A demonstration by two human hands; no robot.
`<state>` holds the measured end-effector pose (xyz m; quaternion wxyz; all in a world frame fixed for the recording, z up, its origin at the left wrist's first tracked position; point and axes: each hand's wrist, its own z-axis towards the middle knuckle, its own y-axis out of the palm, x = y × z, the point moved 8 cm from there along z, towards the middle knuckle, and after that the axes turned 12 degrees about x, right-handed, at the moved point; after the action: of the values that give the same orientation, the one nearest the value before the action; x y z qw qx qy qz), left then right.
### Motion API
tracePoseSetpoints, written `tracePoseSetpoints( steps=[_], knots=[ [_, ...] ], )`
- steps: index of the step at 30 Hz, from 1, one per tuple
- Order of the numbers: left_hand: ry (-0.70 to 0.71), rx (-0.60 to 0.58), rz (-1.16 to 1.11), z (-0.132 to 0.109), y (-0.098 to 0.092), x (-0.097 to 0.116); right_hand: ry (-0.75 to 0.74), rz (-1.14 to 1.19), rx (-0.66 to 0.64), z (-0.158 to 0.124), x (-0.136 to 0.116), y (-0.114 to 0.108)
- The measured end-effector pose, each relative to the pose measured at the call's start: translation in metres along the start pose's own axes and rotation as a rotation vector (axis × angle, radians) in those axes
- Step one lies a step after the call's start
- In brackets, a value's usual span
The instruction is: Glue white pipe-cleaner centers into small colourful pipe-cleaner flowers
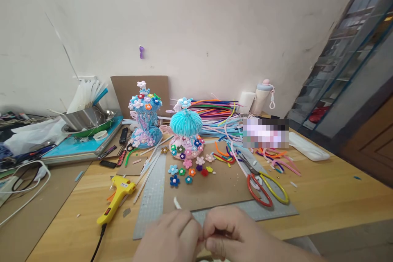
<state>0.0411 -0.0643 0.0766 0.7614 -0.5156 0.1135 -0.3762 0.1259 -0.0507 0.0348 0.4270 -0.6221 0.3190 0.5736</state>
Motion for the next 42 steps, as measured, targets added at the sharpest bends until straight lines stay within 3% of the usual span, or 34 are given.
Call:
tracePoseSetpoints(
  steps=[4,6,7,10,13,17,20,23,25,27,29,33,35,38,40,42],
  knots=[
    [-0.599,-0.191,-0.743,0.002,0.03,-0.035,-0.556,-0.411,0.043,-0.002,-0.036,-0.007],
    [-0.803,-0.26,-1.039,0.003,0.042,-0.041,-0.634,-0.414,0.091,0.003,-0.04,-0.014],
    [-0.833,-0.263,-1.106,0.006,0.044,-0.043,-0.607,-0.372,0.135,0.009,-0.038,-0.019],
    [-0.686,-0.157,-0.976,0.02,0.03,-0.051,-0.367,-0.159,0.219,0.032,-0.019,-0.033],
    [-0.398,-0.053,-0.606,0.032,0.01,-0.053,-0.13,0.113,0.173,0.049,0.002,-0.033],
    [-0.099,0.032,-0.304,0.04,-0.002,-0.046,0.027,0.323,0.13,0.061,0.015,-0.029],
    [0.005,0.094,-0.185,0.04,-0.004,-0.042,0.104,0.362,0.096,0.063,0.023,-0.024],
    [-0.029,0.124,-0.207,0.036,0.002,-0.045,0.122,0.336,0.071,0.063,0.031,-0.019],
    [-0.183,0.135,-0.334,0.031,0.012,-0.055,0.082,0.299,0.078,0.061,0.034,-0.017],
    [-0.436,0.123,-0.585,0.023,0.031,-0.068,-0.012,0.202,0.112,0.06,0.033,-0.019],
    [-0.723,0.097,-0.928,0.012,0.053,-0.076,-0.195,0.004,0.164,0.056,0.024,-0.023],
    [-1.244,0.038,-1.487,-0.017,0.084,-0.062,-0.72,-0.386,0.144,0.034,-0.008,-0.013],
    [-1.348,0.018,-1.581,-0.027,0.084,-0.052,-0.806,-0.381,0.129,0.026,-0.014,-0.01],
    [-1.134,0.088,-1.389,-0.029,0.066,-0.054,-0.645,-0.224,0.207,0.029,-0.013,-0.018],
    [-0.835,0.205,-1.046,-0.026,0.042,-0.059,-0.448,-0.123,0.239,0.036,-0.005,-0.022],
    [-0.456,0.354,-0.661,-0.023,0.015,-0.05,-0.261,-0.014,0.217,0.04,0.004,-0.02]
  ],
)
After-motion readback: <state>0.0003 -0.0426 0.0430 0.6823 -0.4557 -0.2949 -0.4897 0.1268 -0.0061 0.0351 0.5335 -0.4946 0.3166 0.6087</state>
